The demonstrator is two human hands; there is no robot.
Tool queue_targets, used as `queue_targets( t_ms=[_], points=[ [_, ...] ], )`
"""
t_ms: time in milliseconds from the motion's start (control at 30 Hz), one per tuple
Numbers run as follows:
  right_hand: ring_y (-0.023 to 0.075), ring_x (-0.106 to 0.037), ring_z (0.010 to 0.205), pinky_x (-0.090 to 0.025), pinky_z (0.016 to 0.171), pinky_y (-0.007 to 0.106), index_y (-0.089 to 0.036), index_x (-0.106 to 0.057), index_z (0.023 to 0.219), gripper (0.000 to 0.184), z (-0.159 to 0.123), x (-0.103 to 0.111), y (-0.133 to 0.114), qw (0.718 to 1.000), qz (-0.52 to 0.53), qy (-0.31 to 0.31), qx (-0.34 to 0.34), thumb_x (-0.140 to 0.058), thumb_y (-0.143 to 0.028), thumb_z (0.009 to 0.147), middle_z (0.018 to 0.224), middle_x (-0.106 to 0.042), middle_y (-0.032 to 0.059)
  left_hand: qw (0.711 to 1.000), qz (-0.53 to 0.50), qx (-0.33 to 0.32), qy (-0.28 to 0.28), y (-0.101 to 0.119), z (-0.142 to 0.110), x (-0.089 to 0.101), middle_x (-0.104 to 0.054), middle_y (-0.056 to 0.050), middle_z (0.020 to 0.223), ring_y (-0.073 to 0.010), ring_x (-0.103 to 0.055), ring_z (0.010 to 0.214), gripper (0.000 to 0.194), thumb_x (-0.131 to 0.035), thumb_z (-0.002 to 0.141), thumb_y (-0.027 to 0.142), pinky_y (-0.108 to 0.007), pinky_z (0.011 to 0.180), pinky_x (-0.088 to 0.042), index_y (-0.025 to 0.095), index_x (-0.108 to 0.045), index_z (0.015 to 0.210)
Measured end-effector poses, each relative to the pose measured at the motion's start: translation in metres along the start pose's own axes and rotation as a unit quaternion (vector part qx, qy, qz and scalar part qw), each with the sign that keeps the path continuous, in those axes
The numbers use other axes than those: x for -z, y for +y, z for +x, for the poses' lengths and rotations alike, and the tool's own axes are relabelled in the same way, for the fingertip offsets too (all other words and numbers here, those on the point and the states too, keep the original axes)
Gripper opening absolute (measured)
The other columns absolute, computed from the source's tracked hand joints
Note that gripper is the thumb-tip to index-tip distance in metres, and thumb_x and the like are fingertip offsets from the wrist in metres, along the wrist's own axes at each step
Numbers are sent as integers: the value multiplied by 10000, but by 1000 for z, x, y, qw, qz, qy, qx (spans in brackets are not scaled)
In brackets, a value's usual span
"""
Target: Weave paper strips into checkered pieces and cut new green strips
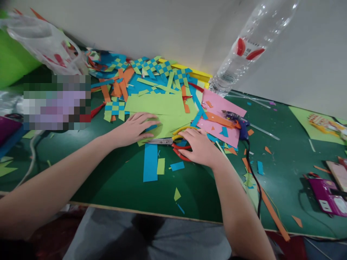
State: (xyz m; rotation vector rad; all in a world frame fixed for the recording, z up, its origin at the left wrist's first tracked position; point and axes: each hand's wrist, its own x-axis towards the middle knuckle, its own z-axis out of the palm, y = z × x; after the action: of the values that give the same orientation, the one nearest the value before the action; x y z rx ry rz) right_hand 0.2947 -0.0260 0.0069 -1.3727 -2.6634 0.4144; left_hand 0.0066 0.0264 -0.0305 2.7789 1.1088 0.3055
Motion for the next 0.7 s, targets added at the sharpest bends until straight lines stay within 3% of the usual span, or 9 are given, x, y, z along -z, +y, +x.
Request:
queue_targets(
  t_ms=[700],
  points=[
    [317, -578, 1140, -400, 976, 485, -198, -566, 1221, 399, 4, -3, -12, 1000, -6, 3, 0, -592, -397, 876, 1246, -626, 136, 1000, -6, 2, -8, -2, 0, -2, -417, -101, 1483, -283, -351, 1365, 464, -413, 992, 434, -487, 1133, -283, 229, -449, 1407]
  ],
)
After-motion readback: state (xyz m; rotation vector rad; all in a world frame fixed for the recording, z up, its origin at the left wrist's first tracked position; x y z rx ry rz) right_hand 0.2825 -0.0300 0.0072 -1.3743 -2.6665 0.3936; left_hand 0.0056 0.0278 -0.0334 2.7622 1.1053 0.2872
